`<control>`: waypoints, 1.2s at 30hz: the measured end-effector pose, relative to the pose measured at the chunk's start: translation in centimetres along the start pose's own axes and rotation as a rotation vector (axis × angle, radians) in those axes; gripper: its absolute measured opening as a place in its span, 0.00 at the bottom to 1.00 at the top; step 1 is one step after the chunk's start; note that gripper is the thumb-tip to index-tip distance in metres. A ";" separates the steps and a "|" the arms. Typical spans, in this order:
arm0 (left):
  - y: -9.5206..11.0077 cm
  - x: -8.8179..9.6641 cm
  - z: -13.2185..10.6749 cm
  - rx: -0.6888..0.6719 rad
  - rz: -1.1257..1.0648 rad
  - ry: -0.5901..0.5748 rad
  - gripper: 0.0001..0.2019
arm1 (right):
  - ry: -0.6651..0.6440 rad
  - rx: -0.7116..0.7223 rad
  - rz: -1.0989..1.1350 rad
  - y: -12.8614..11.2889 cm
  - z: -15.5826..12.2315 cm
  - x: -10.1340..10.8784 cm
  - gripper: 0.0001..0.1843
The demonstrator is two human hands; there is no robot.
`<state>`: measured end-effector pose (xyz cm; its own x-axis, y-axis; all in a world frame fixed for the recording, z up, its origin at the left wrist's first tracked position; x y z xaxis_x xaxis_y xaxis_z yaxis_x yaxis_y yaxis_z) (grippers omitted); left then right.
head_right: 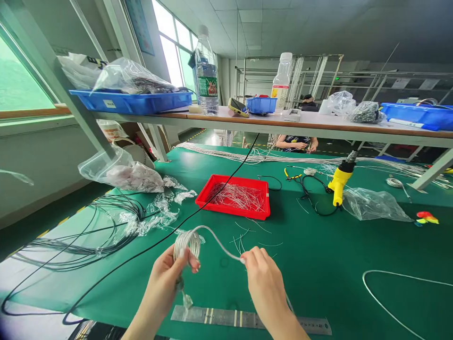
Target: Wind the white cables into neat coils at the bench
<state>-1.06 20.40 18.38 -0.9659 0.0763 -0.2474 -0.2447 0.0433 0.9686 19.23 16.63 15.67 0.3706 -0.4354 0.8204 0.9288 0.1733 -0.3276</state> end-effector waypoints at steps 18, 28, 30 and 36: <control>-2.2 -5.1 -1.1 0.481 -0.177 -0.468 0.15 | -0.066 0.271 0.270 -2.7 4.6 3.4 0.15; -3.4 -5.6 -1.1 0.461 -0.418 -0.387 0.16 | 0.292 0.215 0.307 -3.0 4.3 3.6 0.16; -3.2 -5.9 -1.2 0.438 -0.451 -0.375 0.16 | 0.301 0.191 0.326 -2.9 4.4 3.6 0.16; -2.9 -6.4 -1.0 0.413 -0.521 -0.334 0.15 | 0.250 0.110 0.330 -2.8 4.5 3.4 0.15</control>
<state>5.74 18.76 17.16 -0.6403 0.2392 -0.7299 -0.5489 0.5222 0.6527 17.91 18.68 21.51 0.6487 -0.5395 0.5369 0.7602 0.4262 -0.4903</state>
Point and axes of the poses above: each hand's wrist, its own z-axis towards the middle knuckle, its own x-axis out of the back of the hand, y = z × x, the point moved 5 cm from there along z, towards the middle knuckle, and after that the axes turned 6 degrees about -z, right-handed, at the moved point
